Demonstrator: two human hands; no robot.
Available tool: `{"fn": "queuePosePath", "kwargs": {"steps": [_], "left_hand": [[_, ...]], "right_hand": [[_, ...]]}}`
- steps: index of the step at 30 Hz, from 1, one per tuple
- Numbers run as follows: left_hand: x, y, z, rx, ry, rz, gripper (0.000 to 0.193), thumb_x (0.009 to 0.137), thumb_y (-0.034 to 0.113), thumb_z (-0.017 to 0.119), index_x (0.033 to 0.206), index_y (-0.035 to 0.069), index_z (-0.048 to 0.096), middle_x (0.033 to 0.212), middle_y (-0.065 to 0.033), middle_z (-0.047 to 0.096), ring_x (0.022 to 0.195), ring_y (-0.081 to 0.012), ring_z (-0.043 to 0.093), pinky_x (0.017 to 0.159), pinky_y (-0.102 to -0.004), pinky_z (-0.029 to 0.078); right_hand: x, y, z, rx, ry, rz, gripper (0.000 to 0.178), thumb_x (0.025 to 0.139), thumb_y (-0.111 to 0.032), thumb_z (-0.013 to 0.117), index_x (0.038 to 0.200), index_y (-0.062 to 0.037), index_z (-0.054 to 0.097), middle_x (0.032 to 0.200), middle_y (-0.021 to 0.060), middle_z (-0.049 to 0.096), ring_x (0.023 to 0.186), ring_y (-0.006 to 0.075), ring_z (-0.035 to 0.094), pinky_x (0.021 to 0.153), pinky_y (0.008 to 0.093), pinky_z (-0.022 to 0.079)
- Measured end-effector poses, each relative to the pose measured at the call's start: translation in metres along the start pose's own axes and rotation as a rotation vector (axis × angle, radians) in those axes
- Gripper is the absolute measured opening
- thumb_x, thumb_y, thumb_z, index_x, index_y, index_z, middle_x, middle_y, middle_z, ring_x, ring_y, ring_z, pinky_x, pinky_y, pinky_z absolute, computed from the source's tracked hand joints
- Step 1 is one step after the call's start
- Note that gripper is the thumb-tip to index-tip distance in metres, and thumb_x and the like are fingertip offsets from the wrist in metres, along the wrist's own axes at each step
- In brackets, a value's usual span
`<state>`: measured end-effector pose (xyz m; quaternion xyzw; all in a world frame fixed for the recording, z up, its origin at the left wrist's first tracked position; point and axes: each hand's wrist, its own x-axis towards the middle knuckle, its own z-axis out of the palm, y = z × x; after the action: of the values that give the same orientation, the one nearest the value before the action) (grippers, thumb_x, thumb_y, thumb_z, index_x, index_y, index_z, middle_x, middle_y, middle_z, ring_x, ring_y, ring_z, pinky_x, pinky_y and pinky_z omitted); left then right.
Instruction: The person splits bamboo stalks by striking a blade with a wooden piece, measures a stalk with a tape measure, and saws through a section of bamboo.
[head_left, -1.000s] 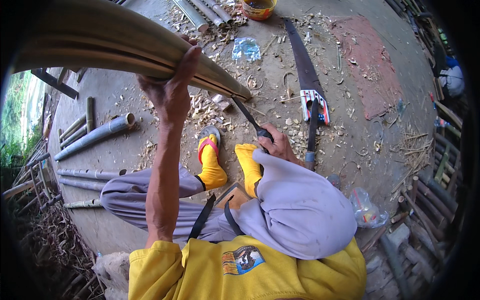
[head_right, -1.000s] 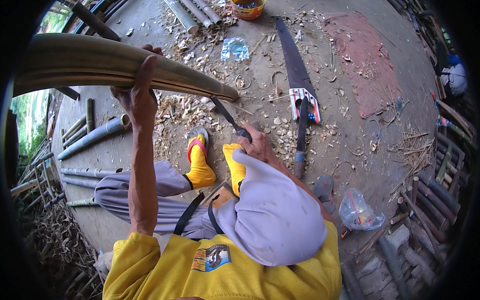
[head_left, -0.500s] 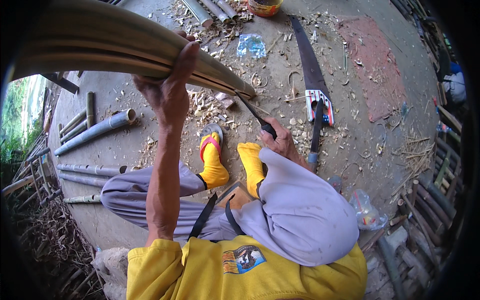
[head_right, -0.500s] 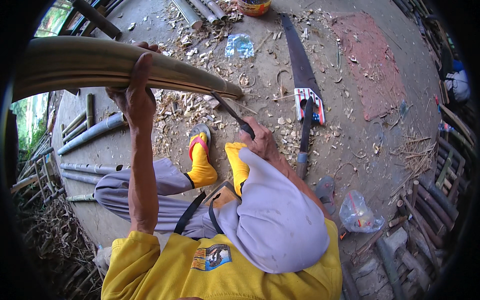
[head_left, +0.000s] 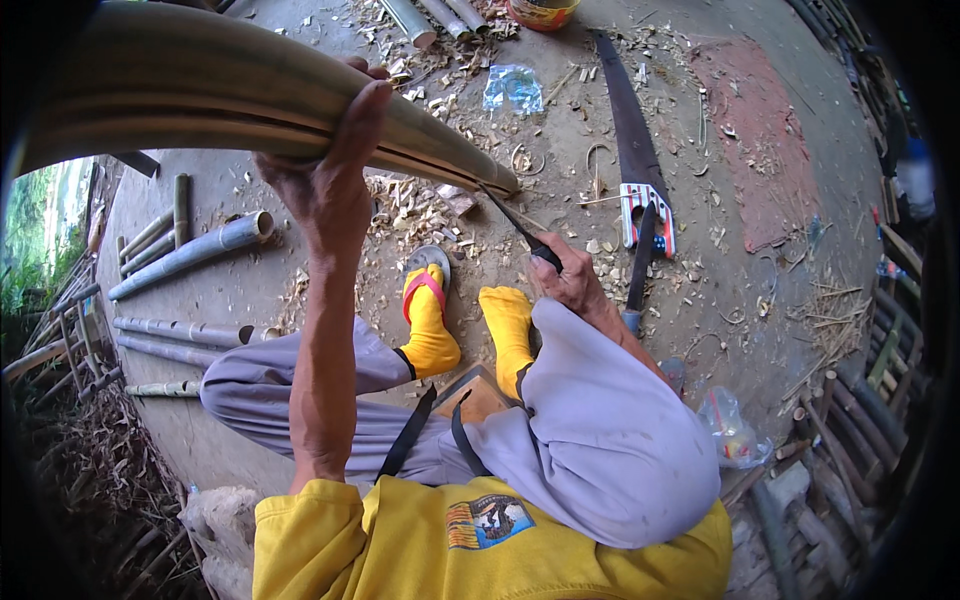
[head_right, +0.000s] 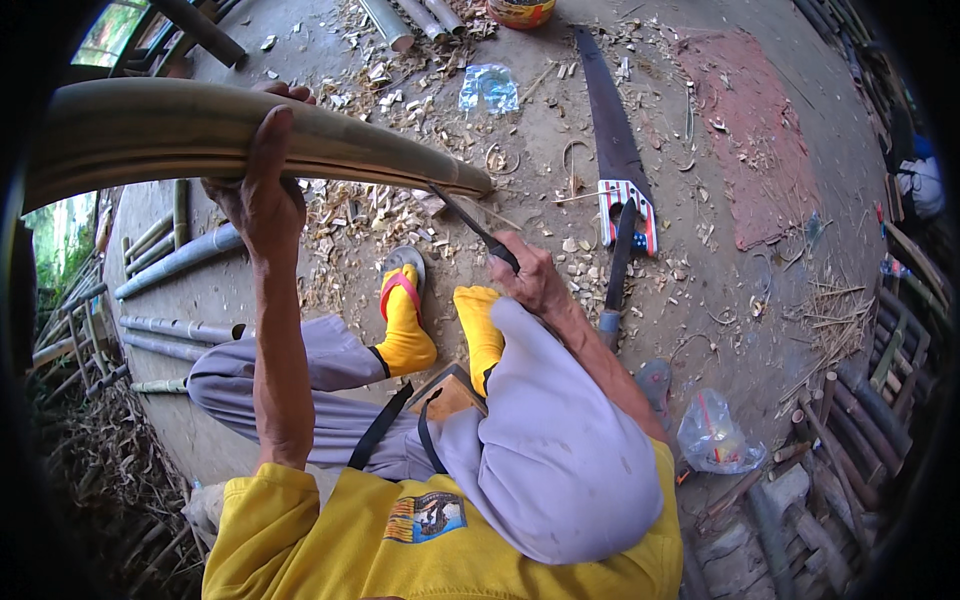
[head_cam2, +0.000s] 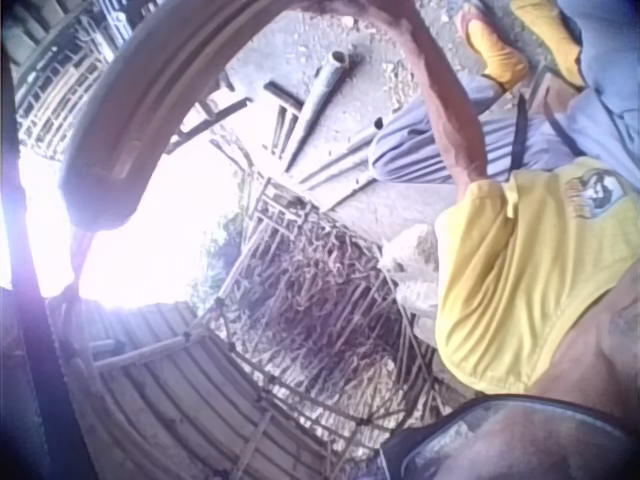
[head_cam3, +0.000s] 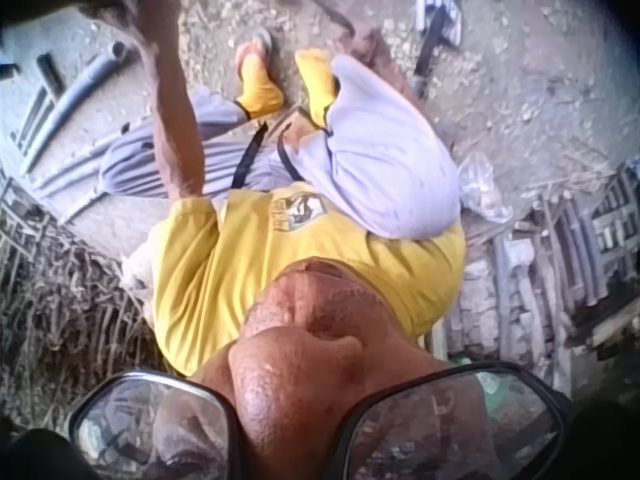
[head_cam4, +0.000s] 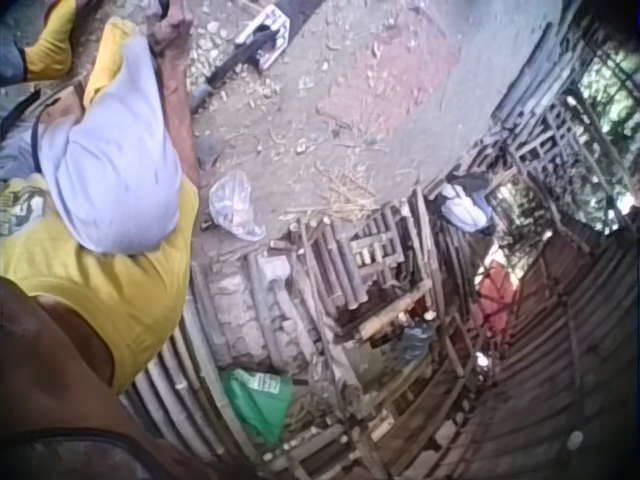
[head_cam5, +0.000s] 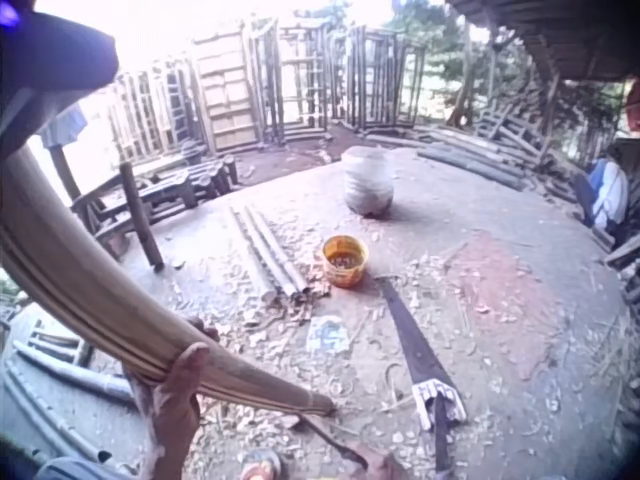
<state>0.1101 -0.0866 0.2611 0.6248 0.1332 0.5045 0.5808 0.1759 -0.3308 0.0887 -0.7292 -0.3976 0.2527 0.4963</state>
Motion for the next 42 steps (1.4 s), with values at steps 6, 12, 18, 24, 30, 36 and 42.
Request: {"fn": "queuePosePath", "kwargs": {"steps": [6, 12, 18, 24, 30, 36, 42], "left_hand": [[0.001, 0.002, -0.001, -0.002, 0.002, 0.018, 0.025, 0.071, 0.001, 0.075, 0.093, 0.000, 0.064, 0.089, -0.0097, 0.068, 0.085, -0.0186, 0.066, 0.080, -0.0327, 0.054], [-0.007, 0.001, 0.008, -0.019, -0.029, -0.037, 0.026, 0.070, -0.001, 0.074, 0.093, 0.000, 0.063, 0.089, -0.0083, 0.067, 0.084, -0.0172, 0.065, 0.079, -0.0318, 0.053], [-0.011, 0.006, 0.020, -0.082, -0.050, 0.008, 0.031, 0.069, -0.002, 0.074, 0.096, -0.001, 0.061, 0.089, -0.0100, 0.066, 0.084, -0.0185, 0.064, 0.078, -0.0330, 0.053], [-0.002, 0.001, 0.017, -0.059, -0.052, -0.017, 0.034, 0.068, 0.001, 0.076, 0.098, -0.002, 0.061, 0.090, -0.0104, 0.065, 0.084, -0.0196, 0.064, 0.075, -0.0325, 0.054], [-0.004, 0.003, 0.016, 0.106, -0.121, -0.064, 0.041, 0.077, 0.001, 0.066, 0.113, -0.006, 0.048, 0.098, -0.0187, 0.061, 0.089, -0.0291, 0.063, 0.084, -0.0448, 0.053], [-0.007, 0.002, 0.016, 0.005, -0.077, -0.103, 0.037, 0.070, 0.002, 0.073, 0.104, -0.001, 0.058, 0.091, -0.0136, 0.065, 0.086, -0.0218, 0.064, 0.079, -0.0370, 0.054], [-0.016, -0.003, 0.018, 0.012, -0.074, -0.076, 0.033, 0.066, 0.001, 0.077, 0.096, 0.000, 0.062, 0.089, -0.0099, 0.067, 0.084, -0.0185, 0.064, 0.079, -0.0338, 0.053]], "right_hand": [[0.002, 0.005, 0.002, -0.026, 0.019, -0.071, 0.026, 0.085, -0.015, 0.056, 0.107, -0.0017, 0.051, 0.070, 0.0169, 0.058, 0.065, 0.0326, 0.063, 0.057, 0.0391, 0.047], [0.007, 0.002, 0.006, 0.030, -0.010, 0.015, 0.025, 0.086, -0.016, 0.056, 0.105, -0.0009, 0.051, 0.071, 0.0180, 0.059, 0.065, 0.0343, 0.063, 0.056, 0.0393, 0.047], [0.024, 0.010, -0.003, -0.127, -0.108, 0.148, 0.022, 0.088, -0.018, 0.056, 0.103, -0.0025, 0.052, 0.071, 0.0207, 0.058, 0.066, 0.0388, 0.062, 0.056, 0.0411, 0.048], [0.023, -0.033, -0.007, -0.064, -0.020, -0.034, 0.021, 0.089, -0.019, 0.054, 0.100, -0.0010, 0.054, 0.068, 0.0220, 0.057, 0.065, 0.0395, 0.061, 0.056, 0.0407, 0.047], [0.027, -0.015, -0.011, -0.109, -0.131, 0.316, 0.020, 0.090, -0.020, 0.053, 0.097, -0.0013, 0.053, 0.067, 0.0206, 0.055, 0.061, 0.0365, 0.060, 0.055, 0.0411, 0.045], [0.027, -0.015, 0.003, -0.072, -0.030, 0.171, 0.023, 0.091, -0.025, 0.051, 0.094, -0.0020, 0.054, 0.057, 0.0160, 0.052, 0.054, 0.0251, 0.060, 0.050, 0.0377, 0.045], [0.000, -0.004, -0.005, -0.094, -0.070, 0.223, 0.023, 0.090, -0.023, 0.052, 0.093, -0.0005, 0.053, 0.057, 0.0183, 0.051, 0.056, 0.0331, 0.059, 0.051, 0.0377, 0.044]]}}
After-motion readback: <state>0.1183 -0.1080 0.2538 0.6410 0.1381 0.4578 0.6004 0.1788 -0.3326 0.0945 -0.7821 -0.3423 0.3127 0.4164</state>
